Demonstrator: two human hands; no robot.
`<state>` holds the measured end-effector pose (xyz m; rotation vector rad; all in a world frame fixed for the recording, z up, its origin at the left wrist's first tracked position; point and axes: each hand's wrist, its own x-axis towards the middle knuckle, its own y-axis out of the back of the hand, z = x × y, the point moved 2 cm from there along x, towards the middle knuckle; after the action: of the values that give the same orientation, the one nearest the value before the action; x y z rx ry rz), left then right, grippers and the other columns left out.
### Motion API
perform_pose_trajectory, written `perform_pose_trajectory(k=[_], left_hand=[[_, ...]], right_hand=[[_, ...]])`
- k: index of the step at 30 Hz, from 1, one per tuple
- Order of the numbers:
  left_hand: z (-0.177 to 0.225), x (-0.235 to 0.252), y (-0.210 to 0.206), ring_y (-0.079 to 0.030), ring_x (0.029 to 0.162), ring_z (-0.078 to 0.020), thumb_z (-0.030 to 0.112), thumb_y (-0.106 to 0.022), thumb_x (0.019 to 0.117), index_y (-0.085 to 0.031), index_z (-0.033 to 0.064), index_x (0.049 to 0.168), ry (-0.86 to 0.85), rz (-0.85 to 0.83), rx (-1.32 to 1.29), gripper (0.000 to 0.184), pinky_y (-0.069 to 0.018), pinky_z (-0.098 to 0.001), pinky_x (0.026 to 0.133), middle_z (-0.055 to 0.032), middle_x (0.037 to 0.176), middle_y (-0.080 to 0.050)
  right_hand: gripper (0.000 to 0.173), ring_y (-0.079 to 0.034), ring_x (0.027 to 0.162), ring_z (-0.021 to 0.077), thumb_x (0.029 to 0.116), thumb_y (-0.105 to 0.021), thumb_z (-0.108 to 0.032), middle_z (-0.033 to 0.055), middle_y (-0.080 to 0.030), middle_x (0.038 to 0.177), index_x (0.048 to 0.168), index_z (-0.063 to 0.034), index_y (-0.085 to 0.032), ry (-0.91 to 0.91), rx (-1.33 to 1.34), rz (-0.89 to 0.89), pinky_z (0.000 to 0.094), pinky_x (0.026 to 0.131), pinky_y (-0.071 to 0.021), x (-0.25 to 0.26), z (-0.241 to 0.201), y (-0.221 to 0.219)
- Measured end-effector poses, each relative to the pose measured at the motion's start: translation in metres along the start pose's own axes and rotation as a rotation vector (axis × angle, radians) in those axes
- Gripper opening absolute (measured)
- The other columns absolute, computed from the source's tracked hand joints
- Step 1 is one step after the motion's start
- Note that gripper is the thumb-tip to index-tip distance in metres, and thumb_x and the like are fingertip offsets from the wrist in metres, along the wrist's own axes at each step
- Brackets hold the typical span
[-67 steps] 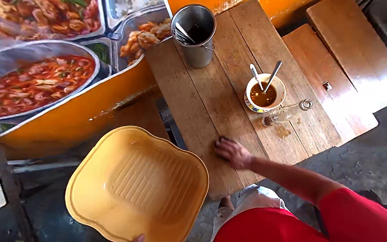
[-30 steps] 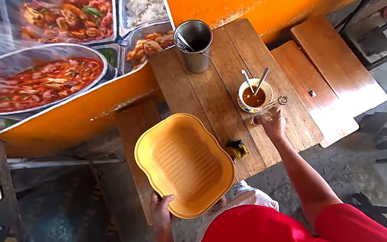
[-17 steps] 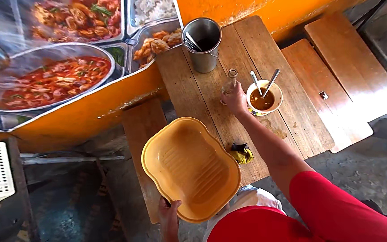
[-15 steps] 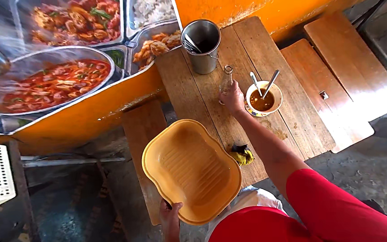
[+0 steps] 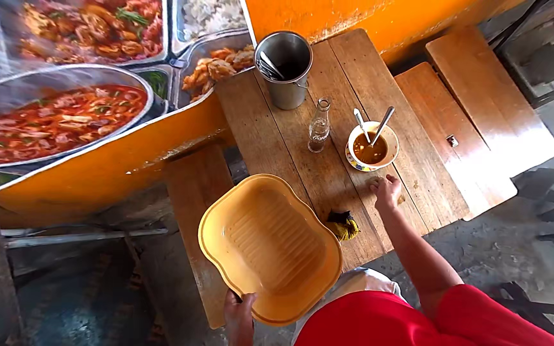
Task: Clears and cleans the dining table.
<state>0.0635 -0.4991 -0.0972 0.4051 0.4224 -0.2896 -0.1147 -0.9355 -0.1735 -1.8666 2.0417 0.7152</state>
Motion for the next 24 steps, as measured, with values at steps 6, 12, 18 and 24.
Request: perform_pose_trajectory(k=[6,12,18,24], left_hand=[[0.002,0.004,0.0,-0.067,0.091,-0.0076,0.0,-0.063,0.0716,-0.056,-0.0033,0.125,0.019,0.0,0.037,0.054,-0.0578,-0.0268,0.077,-0.0087,0.105,-0.067],[0.002,0.004,0.001,-0.068,0.089,-0.0084,0.001,-0.064,0.0698,-0.057,-0.0023,0.122,0.021,0.001,0.042,0.052,-0.0581,-0.0276,0.075,-0.0083,0.101,-0.067],[0.004,0.004,0.001,-0.068,0.089,-0.0085,0.002,-0.064,0.0677,-0.058,-0.002,0.122,0.013,0.005,0.035,0.054,-0.0582,-0.0275,0.076,-0.0082,0.102,-0.068],[0.005,0.005,0.003,-0.068,0.09,-0.0105,0.002,-0.065,0.0697,-0.058,-0.0036,0.121,0.005,-0.006,0.078,0.052,-0.0583,-0.0302,0.077,-0.0101,0.102,-0.068]], right_hand=[[0.02,-0.068,0.069,0.0157,0.102,-0.059,-0.005,0.0149,-0.068,0.093,0.118,0.005,-0.062,-0.016,-0.116,-0.042,0.0319,0.067,-0.0598,0.05,-0.024,-0.009],[0.02,-0.069,0.072,0.0173,0.102,-0.058,-0.006,0.0149,-0.069,0.094,0.119,0.0039,-0.061,-0.033,-0.063,-0.047,0.0336,0.068,-0.0605,0.049,-0.025,-0.011],[0.02,-0.069,0.081,0.0204,0.1073,-0.049,-0.007,0.0153,-0.062,0.102,0.124,0.0032,-0.05,0.029,0.214,-0.063,0.0373,0.073,-0.0619,0.046,-0.016,-0.007],[0.022,-0.068,0.077,0.0168,0.0996,-0.054,0.007,0.0126,-0.064,0.097,0.121,0.0036,-0.055,0.014,0.261,-0.042,0.0339,0.072,-0.0612,0.041,-0.017,0.0]])
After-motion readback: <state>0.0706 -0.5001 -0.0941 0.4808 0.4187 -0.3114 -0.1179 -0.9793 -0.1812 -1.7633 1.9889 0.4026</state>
